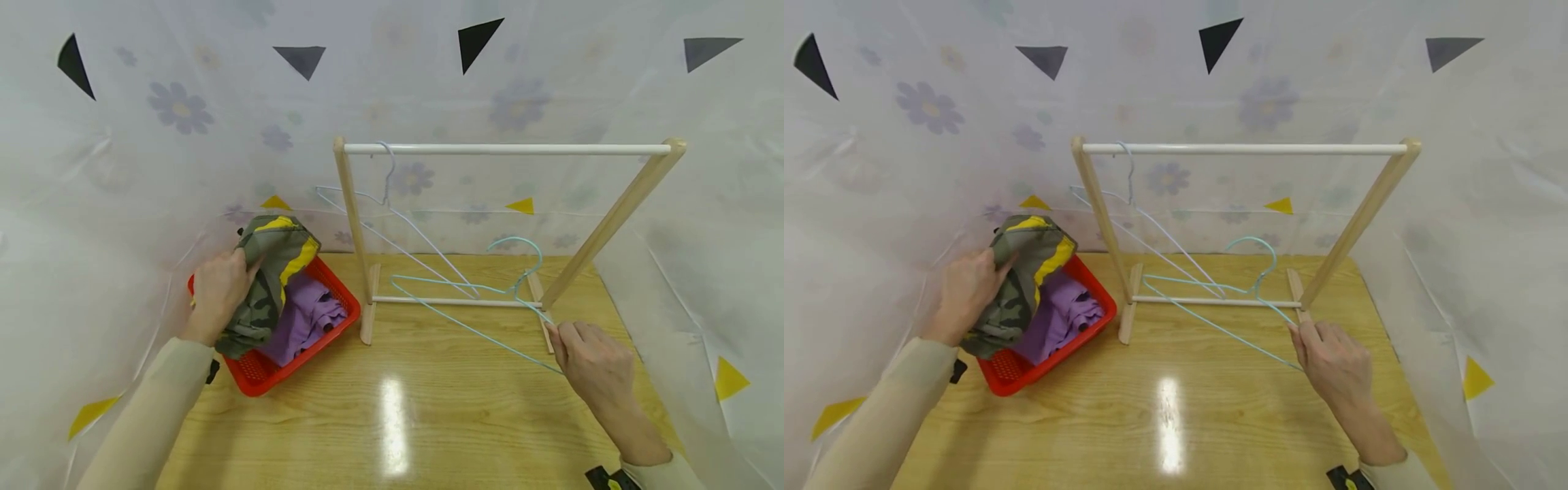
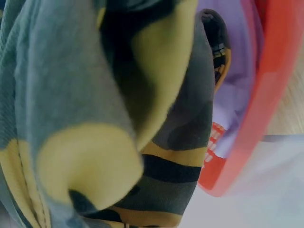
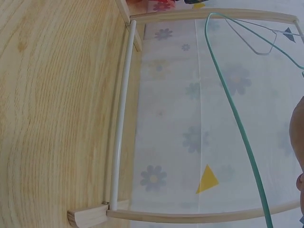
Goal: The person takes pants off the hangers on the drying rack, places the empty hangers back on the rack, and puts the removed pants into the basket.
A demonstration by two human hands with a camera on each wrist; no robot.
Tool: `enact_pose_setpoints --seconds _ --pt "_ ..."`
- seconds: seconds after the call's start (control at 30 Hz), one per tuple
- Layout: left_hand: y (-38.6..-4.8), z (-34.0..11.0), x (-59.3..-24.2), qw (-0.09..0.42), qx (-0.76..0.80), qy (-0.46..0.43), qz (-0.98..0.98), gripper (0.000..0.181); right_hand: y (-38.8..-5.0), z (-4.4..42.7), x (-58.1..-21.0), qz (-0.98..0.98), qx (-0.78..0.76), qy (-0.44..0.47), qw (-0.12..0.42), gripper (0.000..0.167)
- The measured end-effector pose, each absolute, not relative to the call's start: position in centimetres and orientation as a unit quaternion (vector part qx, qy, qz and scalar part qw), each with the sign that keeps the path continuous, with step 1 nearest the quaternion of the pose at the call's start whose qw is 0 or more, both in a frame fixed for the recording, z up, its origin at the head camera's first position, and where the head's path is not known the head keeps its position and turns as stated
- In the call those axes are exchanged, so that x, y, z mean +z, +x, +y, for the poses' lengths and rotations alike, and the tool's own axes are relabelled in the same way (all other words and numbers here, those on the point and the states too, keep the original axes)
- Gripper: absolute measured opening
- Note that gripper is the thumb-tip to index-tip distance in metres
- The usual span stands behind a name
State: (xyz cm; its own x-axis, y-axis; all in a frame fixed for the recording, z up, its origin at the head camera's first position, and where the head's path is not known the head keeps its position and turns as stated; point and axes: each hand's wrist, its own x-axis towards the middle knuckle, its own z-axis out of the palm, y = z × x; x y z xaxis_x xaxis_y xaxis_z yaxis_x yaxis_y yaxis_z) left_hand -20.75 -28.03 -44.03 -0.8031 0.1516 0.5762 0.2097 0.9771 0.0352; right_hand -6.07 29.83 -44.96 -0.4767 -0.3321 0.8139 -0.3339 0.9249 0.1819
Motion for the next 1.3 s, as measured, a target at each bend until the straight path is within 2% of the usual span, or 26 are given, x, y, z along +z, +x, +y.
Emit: enact_pose_setpoints --seconds 0.5,0.7,1.3 --pt "-21.4 -26.8 -44.1 0.225 -0.061 -0.004 -0.972 0.049 -6.4 29.8 -45.3 -0.856 0.008 0.189 0.482 0.059" --pt "-21.8 -26.3 -44.8 0.199 -0.055 0.004 -0.978 0.046 -6.4 29.7 -45.3 -0.851 0.011 0.192 0.488 0.060" --pt "-20.5 -25.1 -47.9 0.193 -0.004 -0.023 -0.981 0.048 -6.6 29.4 -45.2 -0.843 0.017 0.198 0.499 0.060"
